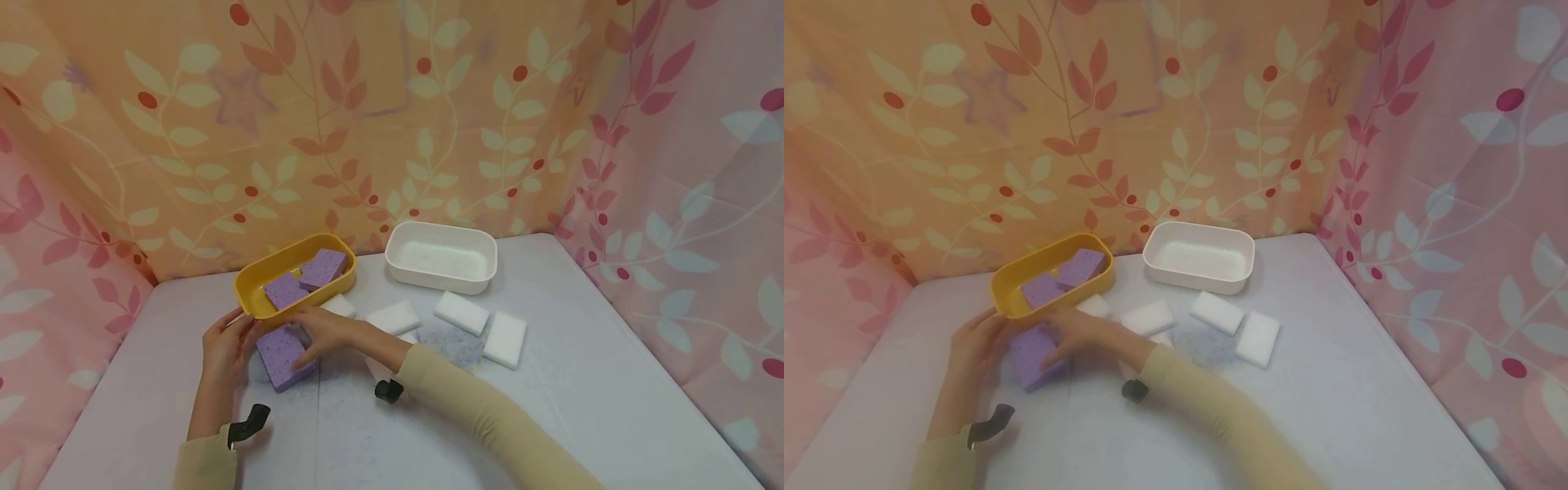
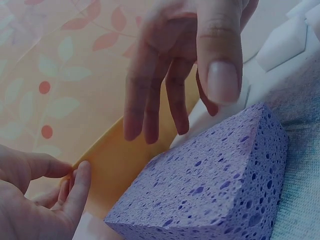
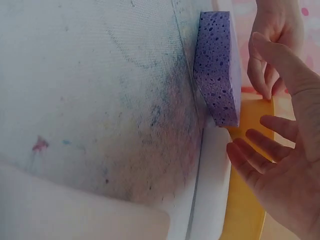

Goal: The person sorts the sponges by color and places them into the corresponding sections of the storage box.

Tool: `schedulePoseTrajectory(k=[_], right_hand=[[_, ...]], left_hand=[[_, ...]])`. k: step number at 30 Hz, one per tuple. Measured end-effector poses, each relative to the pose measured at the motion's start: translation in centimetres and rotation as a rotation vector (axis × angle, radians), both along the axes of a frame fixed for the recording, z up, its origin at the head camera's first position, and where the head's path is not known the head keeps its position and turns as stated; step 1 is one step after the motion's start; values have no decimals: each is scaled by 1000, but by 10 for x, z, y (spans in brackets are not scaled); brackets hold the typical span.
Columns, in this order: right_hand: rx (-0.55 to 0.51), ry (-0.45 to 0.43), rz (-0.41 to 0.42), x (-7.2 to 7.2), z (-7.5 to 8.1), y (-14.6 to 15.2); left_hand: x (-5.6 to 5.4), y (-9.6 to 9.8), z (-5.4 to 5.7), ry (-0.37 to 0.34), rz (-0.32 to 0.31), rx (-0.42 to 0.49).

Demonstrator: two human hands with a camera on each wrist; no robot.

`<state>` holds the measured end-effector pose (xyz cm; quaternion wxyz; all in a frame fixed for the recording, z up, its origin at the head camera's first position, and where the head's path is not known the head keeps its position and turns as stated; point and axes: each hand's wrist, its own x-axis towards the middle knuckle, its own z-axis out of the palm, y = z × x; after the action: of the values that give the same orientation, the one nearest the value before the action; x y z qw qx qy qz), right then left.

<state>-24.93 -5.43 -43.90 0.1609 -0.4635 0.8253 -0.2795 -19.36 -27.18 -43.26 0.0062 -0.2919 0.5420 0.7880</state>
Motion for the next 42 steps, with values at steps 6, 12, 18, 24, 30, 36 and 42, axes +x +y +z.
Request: schedulePoseTrajectory(k=[6,12,18,24,30,36,42], right_hand=[[89,-6,-38,-2,-3,-4],[149,19,-40,-4,-5,-6],[185,20,-29,-8,-10,-10],[225,13,-33,-10,-13,-13],[247,8,-50,-8,-11,-15],[291,56,-51,-5,-9,-17],[355,109,-49,4,3,-16]], left_hand=[[0,1,-3,51,5,-54],[-1,1,-3,53,15,-53],[0,1,-1,49,15,-51],[1,2,0,44,9,-45],[1,3,0,43,7,-55],[1,4,-1,45,6,-73],[0,2,-2,39,10,-85]])
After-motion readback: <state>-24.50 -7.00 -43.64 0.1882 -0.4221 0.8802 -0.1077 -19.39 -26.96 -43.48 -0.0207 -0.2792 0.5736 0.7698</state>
